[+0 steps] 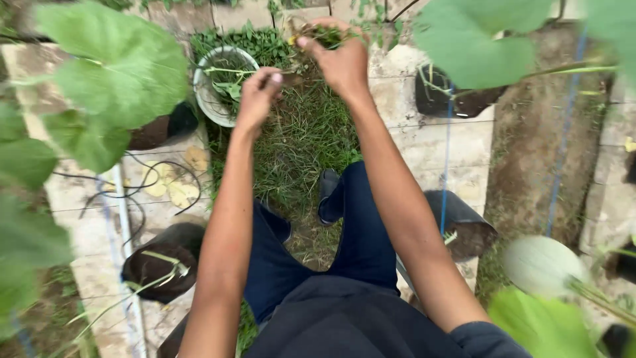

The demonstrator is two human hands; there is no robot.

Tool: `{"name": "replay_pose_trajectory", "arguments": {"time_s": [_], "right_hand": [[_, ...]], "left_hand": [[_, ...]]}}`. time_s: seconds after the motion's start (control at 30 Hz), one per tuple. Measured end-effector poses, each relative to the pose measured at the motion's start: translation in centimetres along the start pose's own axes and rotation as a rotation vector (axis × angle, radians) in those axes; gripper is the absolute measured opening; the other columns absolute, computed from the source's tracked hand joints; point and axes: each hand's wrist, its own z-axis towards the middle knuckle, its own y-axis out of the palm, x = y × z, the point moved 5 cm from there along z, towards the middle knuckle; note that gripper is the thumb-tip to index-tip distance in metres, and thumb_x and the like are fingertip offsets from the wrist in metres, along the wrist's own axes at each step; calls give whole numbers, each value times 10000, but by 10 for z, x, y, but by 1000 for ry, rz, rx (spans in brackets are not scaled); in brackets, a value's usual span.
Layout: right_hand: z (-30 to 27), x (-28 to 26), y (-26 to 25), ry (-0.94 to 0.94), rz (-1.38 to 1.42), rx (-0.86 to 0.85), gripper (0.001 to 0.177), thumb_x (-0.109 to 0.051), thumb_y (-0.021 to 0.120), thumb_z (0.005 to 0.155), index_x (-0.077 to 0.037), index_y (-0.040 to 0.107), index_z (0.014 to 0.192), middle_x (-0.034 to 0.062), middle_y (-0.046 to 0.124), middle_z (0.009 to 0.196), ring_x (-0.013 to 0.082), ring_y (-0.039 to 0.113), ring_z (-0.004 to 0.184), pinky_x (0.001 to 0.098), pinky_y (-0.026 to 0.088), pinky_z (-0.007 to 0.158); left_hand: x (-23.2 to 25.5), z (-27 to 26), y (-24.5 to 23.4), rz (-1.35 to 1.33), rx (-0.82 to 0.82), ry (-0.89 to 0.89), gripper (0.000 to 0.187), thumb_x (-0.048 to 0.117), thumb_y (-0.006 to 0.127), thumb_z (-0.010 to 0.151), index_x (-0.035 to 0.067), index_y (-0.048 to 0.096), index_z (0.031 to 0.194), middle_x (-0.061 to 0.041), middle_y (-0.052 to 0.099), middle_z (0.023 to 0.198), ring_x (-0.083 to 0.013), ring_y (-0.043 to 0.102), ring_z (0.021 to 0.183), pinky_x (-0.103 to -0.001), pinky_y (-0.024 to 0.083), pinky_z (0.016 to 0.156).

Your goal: Removing weeds from the soil around garden plants and handling seedlings.

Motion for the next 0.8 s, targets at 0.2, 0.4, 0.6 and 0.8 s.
{"name": "replay_pose_trajectory", "arguments": {"time_s": [0.2, 0.4, 0.6, 0.8], "right_hand": [[14, 125, 104, -100, -216, -58, 252, -318, 855, 817, -239, 804, 1050, 110, 789, 1028, 218, 779, 909, 490, 580, 836], [22, 191, 202, -280, -242, -103, 252, -192, 886, 821, -157, 797, 1054, 146, 800, 962, 252, 759, 929, 453, 587, 848], [40, 278, 311, -275, -99, -375, 227, -84, 716, 891, -150, 781, 1098, 96, 795, 1109, 217, 781, 1012, 351, 596, 877], [33, 289, 356, -547, -199, -445, 456, 101, 659, 773, -35, 735, 1203, 197, 719, 1252, 347, 685, 1211, 391, 519, 1081]], "left_hand": [[-111, 46, -65, -228, 288, 18, 188, 99, 619, 1032, 78, 703, 1198, 23, 682, 942, -76, 571, 758, -226, 466, 653], [-233, 93, -126, -227, 415, 70, 295, 104, 568, 1015, 59, 666, 1290, -41, 755, 1041, -96, 658, 809, -255, 534, 691], [-297, 117, -158, -29, 522, 120, 442, 226, 546, 1041, 8, 597, 1423, -116, 741, 1252, -169, 716, 1029, -321, 540, 923], [-330, 134, -171, -13, 451, 181, 501, 220, 527, 1052, 30, 484, 1513, -149, 708, 1370, -227, 697, 1221, -346, 507, 1061]]}}
